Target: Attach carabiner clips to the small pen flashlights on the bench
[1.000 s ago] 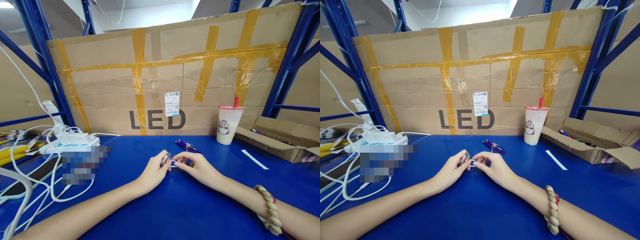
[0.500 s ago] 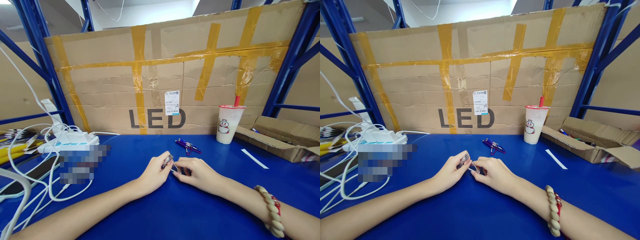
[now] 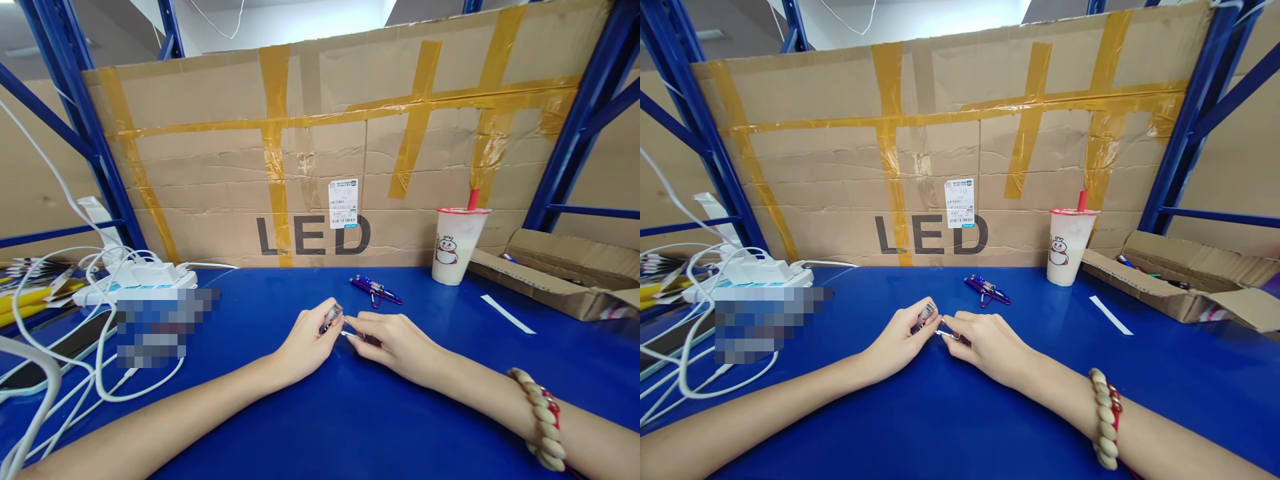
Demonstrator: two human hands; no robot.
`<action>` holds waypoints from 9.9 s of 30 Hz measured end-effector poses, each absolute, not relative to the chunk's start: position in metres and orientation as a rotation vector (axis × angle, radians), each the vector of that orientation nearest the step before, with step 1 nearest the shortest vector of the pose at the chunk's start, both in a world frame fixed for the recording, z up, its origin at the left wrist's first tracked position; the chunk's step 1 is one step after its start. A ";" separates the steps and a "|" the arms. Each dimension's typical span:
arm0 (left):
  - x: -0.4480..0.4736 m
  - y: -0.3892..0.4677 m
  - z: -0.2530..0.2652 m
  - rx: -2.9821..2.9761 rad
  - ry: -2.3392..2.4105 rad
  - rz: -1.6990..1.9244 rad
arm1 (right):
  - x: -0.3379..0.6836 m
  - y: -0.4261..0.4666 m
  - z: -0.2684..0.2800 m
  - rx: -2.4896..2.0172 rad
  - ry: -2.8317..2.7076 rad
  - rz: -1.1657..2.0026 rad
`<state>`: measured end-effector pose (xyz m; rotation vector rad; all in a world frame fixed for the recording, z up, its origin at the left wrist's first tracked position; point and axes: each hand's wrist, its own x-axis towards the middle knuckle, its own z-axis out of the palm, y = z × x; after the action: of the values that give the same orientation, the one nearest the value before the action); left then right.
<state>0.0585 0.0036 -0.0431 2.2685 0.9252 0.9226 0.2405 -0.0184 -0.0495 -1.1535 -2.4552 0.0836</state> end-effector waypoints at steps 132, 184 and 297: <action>0.064 0.003 -0.046 2.279 1.349 0.744 | 0.280 0.031 -0.064 -1.711 -2.064 0.042; 0.061 0.005 -0.051 2.376 1.217 0.699 | 0.267 0.015 -0.056 -0.975 -2.159 0.667; 0.049 0.028 -0.055 2.823 1.312 0.546 | 0.252 0.001 -0.053 -1.406 -1.979 0.462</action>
<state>0.0489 0.0278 -0.0552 2.8232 1.3117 0.5457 0.2520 0.0012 -0.0532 -1.4059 -1.9791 0.4625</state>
